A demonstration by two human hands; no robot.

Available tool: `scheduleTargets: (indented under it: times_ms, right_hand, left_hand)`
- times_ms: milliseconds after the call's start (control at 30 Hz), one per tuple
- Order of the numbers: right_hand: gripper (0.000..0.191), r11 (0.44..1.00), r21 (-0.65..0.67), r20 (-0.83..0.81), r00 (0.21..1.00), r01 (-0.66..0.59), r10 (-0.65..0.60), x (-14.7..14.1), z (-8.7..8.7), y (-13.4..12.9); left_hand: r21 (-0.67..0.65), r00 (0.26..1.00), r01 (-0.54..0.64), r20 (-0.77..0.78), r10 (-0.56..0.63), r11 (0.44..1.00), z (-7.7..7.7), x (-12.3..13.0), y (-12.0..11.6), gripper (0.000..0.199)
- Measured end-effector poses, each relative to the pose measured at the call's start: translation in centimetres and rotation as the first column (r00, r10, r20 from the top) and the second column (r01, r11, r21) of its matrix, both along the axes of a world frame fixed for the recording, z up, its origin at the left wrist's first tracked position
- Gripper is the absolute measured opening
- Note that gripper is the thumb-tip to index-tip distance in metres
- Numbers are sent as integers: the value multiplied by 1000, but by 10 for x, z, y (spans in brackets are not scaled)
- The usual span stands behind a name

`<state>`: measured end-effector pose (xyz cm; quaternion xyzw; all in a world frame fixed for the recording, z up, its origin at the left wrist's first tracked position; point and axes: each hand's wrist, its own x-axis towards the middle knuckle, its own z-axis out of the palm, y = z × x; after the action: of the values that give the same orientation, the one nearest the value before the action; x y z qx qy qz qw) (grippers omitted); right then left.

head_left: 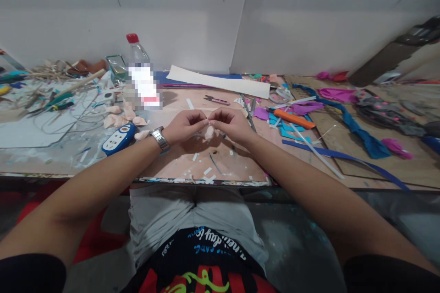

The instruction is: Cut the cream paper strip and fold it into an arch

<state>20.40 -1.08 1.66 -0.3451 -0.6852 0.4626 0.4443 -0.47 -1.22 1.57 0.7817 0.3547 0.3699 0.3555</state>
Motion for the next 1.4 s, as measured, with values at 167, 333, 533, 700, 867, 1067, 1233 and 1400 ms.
scheduleTargets:
  times_ms: [167,333,533,700,867,1067,1233,1400]
  right_hand:
    - [35,998,-46,6,999,-38,38,0,-2,2]
    - [34,998,-63,29,999,-26,28,1,-3,4]
    - [39,999,-47,24,1000,5,-4,0,-7,6]
    - [43,998,-37,10,999,41,-40,1,-9,6]
    - [45,999,-39,32,999,38,-37,1,-5,4]
    - [39,997,30,132,988,77,-80,1,-2,2]
    - [34,997,33,78,995,64,-66,-1,-3,2]
    - [34,998,-8,65,996,60,-60,-2,-6,4]
  left_hand:
    - [53,999,-36,-28,37,998,0,0,0,42]
    - [23,996,-87,-23,88,996,0,1,1,44]
    - [-2,997,-74,13,74,997,0,2,2,42]
    - [-52,998,-61,26,62,997,-2,2,1,44]
    - [-59,998,-66,4,66,996,-4,1,2,41]
    - [-3,999,-25,-47,25,1000,-4,0,0,39]
    - [-67,1000,3,-16,-4,998,-6,2,0,41]
    - [-65,998,-42,-48,39,997,-5,4,-2,42]
